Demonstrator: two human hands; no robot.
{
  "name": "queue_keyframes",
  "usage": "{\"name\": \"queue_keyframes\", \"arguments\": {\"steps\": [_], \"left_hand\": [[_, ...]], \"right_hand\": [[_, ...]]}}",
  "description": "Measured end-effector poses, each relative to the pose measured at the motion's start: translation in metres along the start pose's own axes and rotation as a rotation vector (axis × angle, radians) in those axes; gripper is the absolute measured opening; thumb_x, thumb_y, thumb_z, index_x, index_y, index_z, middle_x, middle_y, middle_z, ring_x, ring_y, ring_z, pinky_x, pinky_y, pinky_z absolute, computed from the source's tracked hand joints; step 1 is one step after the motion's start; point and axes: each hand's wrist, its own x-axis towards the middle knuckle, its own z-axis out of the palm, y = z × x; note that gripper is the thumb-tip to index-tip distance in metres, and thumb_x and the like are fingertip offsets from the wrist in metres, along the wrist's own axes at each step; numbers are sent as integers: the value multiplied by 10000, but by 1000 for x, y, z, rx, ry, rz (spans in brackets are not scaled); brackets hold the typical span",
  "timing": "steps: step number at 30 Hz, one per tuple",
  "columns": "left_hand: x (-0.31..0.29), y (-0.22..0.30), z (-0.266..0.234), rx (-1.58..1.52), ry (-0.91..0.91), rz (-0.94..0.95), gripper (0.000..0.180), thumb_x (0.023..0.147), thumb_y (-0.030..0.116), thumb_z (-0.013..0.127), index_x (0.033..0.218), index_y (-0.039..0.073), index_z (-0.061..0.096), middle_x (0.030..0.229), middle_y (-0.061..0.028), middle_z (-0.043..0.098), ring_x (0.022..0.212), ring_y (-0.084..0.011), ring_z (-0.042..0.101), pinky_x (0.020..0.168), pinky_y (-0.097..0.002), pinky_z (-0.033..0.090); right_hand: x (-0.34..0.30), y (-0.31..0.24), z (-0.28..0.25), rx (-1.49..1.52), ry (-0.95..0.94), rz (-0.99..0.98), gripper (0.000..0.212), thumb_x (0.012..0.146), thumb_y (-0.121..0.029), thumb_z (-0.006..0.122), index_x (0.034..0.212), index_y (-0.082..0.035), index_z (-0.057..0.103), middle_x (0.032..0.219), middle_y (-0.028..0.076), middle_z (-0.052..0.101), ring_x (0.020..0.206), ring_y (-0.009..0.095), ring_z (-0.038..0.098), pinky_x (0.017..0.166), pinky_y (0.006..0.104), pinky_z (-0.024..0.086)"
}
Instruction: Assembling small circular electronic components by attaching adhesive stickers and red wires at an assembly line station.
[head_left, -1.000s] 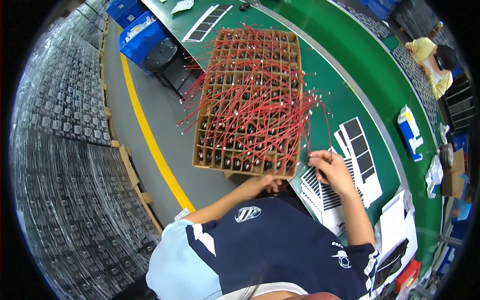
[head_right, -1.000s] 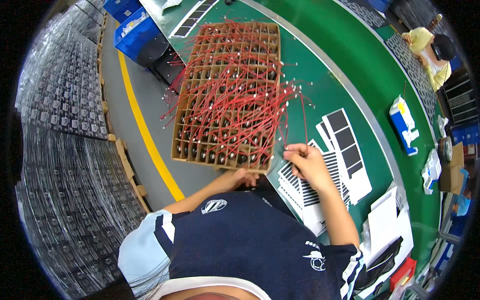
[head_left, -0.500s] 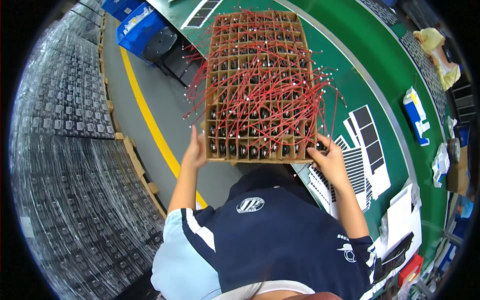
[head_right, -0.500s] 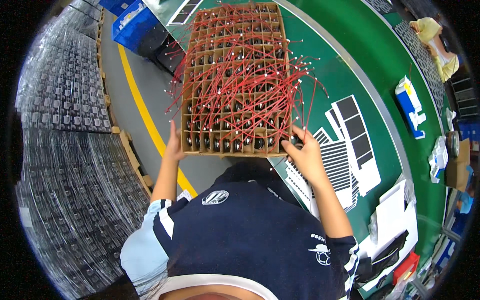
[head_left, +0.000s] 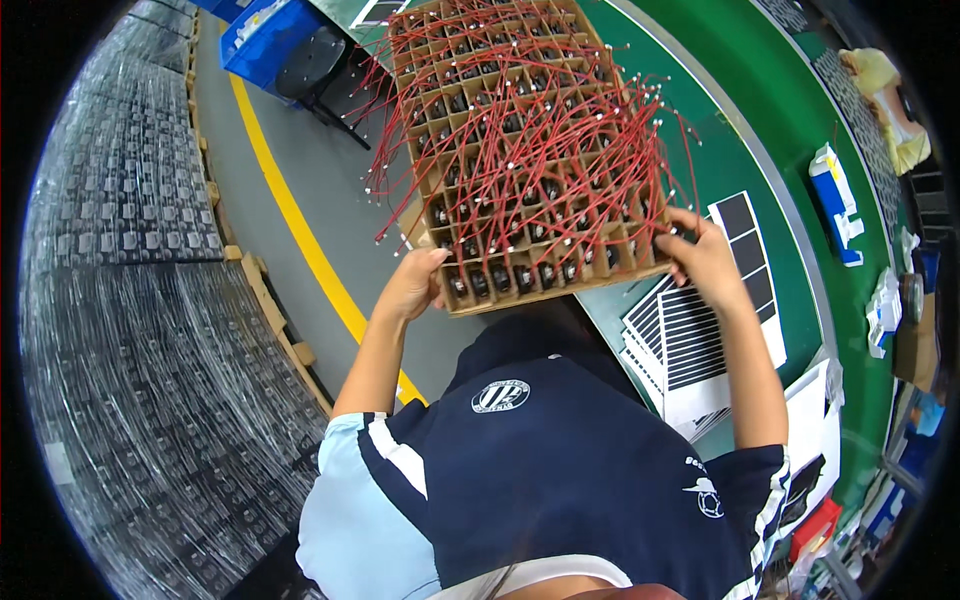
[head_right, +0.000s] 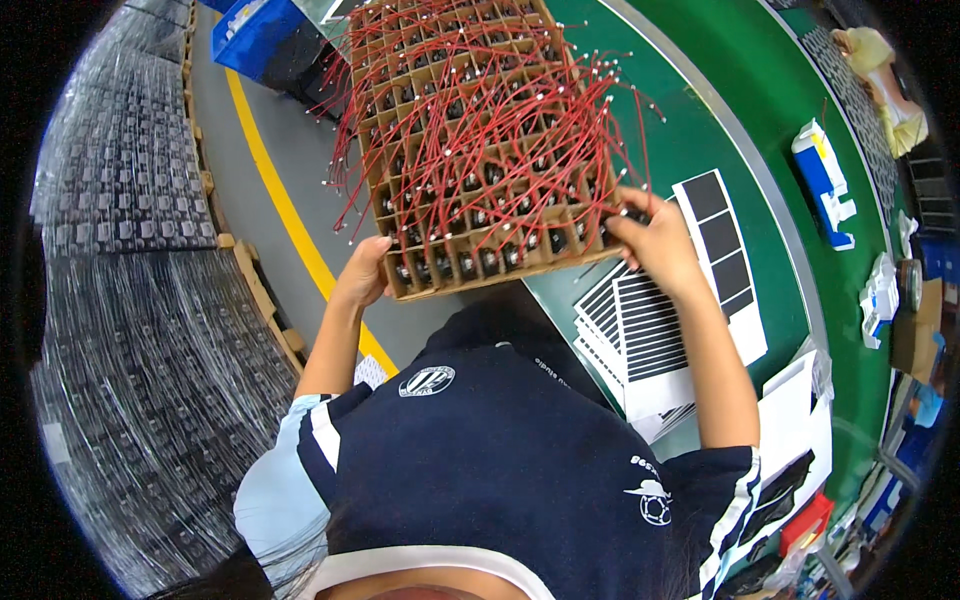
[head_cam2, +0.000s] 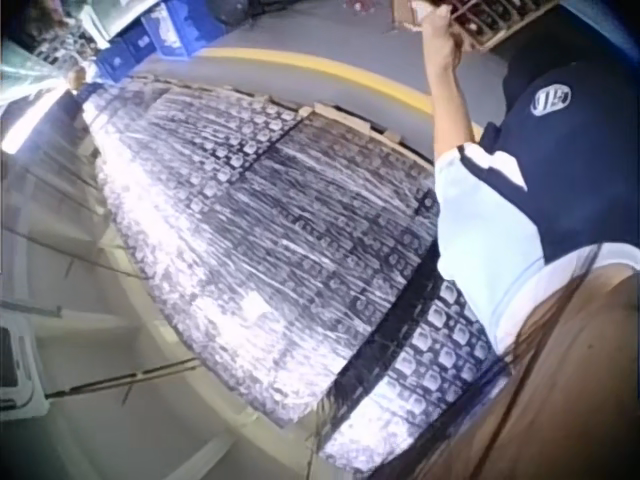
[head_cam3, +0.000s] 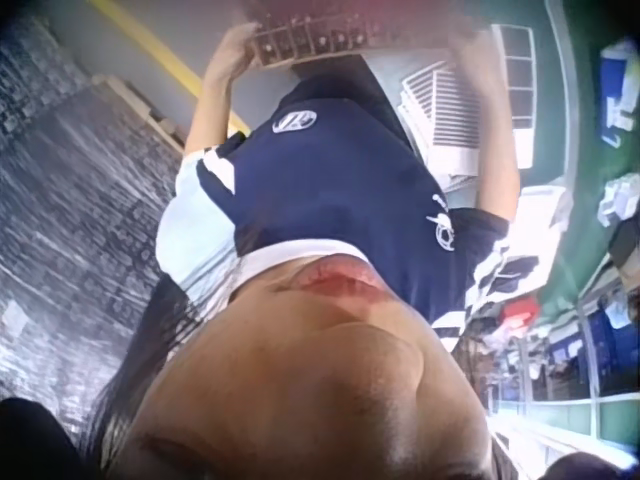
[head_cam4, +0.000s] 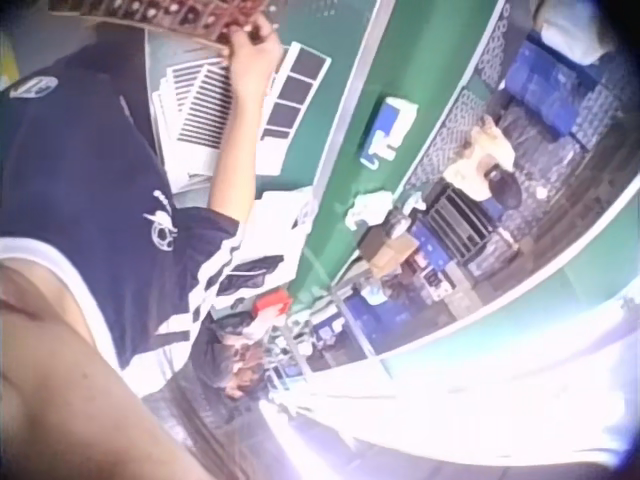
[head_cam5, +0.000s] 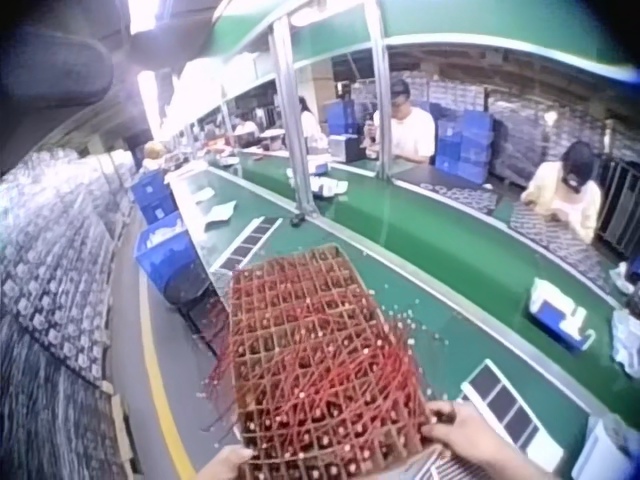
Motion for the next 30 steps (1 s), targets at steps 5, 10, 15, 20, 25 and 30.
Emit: {"name": "queue_keyframes", "arguments": {"steps": [5, 10, 15, 20, 25, 30], "left_hand": [[-6, -1, 35, 82, -21, -7, 364, 839, 378, 442, 703, 40, 449, 484, -59, 483, 357, -161, 503, 330, -223, 346], [-10, 4, 58, 208, -69, -84, 439, 863, 431, 378, 728, 19, 447, 487, -87, 513, 338, -144, 494, 312, -217, 306], [-9, -14, 78, 187, -68, 0, 520, 861, 475, 355, 702, -10, 455, 484, -101, 496, 310, -144, 442, 317, -240, 342], [-23, -9, 78, 213, -81, -15, 530, 852, 499, 359, 681, 6, 450, 484, -80, 475, 318, -140, 443, 320, -232, 348], [-22, -6, 54, 132, 12, 135, 407, 840, 420, 467, 724, 39, 388, 503, -58, 470, 340, -129, 458, 328, -229, 360], [-24, 23, 30, 32, 181, 287, 320, 843, 340, 493, 847, 28, 419, 545, -58, 517, 352, -108, 481, 316, -190, 285]], "right_hand": [[32, -15, -28, -118, 38, -112, 364, 709, -35, 582, 1064, -48, 505, 708, -12, 503, 475, 43, 457, 360, 166, 308], [61, -36, -43, -242, 102, -204, 439, 700, -73, 626, 1109, -41, 470, 774, 2, 508, 476, 53, 431, 363, 192, 274], [86, -43, -60, -467, 187, -294, 436, 687, -139, 662, 1067, -3, 499, 833, 54, 546, 478, 58, 440, 369, 201, 297], [74, -59, -56, -648, 318, -393, 482, 678, -238, 677, 1066, -22, 490, 874, 73, 560, 459, 63, 434, 358, 194, 295], [59, -76, -69, -538, 484, -404, 224, 806, -258, 512, 751, -42, 496, 549, 38, 488, 378, 106, 443, 329, 235, 312], [13, -108, -56, 251, 265, -552, 250, 870, -246, 398, 739, -48, 475, 714, 79, 525, 585, 163, 525, 452, 224, 359]]}}
